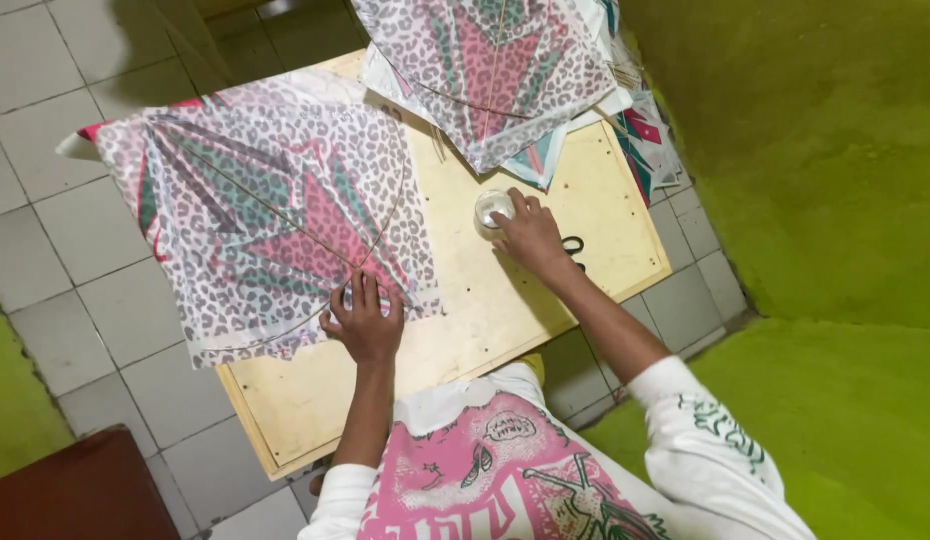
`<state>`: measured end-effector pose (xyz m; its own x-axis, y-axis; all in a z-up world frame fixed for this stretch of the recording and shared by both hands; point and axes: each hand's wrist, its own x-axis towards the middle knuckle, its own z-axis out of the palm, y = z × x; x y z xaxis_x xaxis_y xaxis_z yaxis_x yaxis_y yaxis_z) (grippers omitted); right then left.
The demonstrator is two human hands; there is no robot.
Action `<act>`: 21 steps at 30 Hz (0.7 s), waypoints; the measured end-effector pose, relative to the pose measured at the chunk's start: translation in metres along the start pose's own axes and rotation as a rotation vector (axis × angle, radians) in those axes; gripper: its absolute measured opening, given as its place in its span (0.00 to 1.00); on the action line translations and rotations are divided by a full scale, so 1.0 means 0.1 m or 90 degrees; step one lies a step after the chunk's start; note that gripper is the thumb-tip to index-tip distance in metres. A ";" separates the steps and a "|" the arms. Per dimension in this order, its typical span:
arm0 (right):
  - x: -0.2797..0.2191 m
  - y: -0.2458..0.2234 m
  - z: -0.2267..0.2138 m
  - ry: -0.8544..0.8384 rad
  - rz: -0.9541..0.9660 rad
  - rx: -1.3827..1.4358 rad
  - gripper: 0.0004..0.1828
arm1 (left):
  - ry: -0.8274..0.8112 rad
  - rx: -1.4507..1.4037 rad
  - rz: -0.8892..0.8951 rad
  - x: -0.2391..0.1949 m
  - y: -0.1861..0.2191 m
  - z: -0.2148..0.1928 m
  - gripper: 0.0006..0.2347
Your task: Finishing the assembly of a kite by applying adhesive to the sail edges and folding them over the bamboo frame.
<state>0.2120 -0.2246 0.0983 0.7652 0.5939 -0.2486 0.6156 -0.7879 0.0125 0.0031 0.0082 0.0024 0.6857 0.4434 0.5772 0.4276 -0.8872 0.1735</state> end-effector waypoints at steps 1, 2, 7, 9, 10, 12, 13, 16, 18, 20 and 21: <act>0.01 0.06 0.04 -0.002 0.000 0.001 0.26 | -0.002 0.000 0.000 0.00 0.04 0.01 0.16; 0.08 0.08 0.08 0.018 -0.021 -0.023 0.23 | -0.003 -0.001 -0.003 0.00 0.04 0.01 0.15; 0.27 0.17 0.28 0.082 -0.073 -0.068 0.21 | -0.007 0.004 -0.019 0.01 0.04 -0.04 0.15; 0.27 0.19 0.31 0.085 -0.074 -0.059 0.23 | -0.019 -0.011 -0.012 0.03 0.05 -0.08 0.15; 0.29 0.18 0.29 0.084 -0.078 -0.059 0.23 | -0.019 -0.008 -0.015 0.04 0.05 -0.07 0.15; 0.30 0.16 0.27 0.068 -0.040 -0.028 0.24 | -0.020 -0.022 -0.021 0.04 0.05 -0.06 0.15; 0.27 0.15 0.32 0.063 -0.046 -0.028 0.24 | -0.023 -0.019 -0.026 0.02 0.05 -0.08 0.15; 0.31 0.13 0.40 0.091 -0.041 -0.027 0.26 | -0.024 -0.023 -0.033 0.04 0.04 -0.06 0.16; 0.29 0.12 0.39 0.117 -0.030 -0.029 0.26 | -0.021 -0.026 -0.029 0.02 0.03 -0.05 0.16; 0.16 0.04 0.18 0.138 -0.019 0.046 0.26 | -0.022 -0.027 -0.032 0.01 0.03 -0.03 0.16; 0.11 0.00 0.07 0.163 -0.001 0.121 0.28 | -0.019 -0.033 -0.029 0.02 0.03 0.00 0.16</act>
<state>0.2191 -0.2197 0.0888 0.8015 0.5980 0.0031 0.5892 -0.7888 -0.1751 0.0052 0.0064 0.0042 0.6833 0.4866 0.5444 0.4282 -0.8710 0.2410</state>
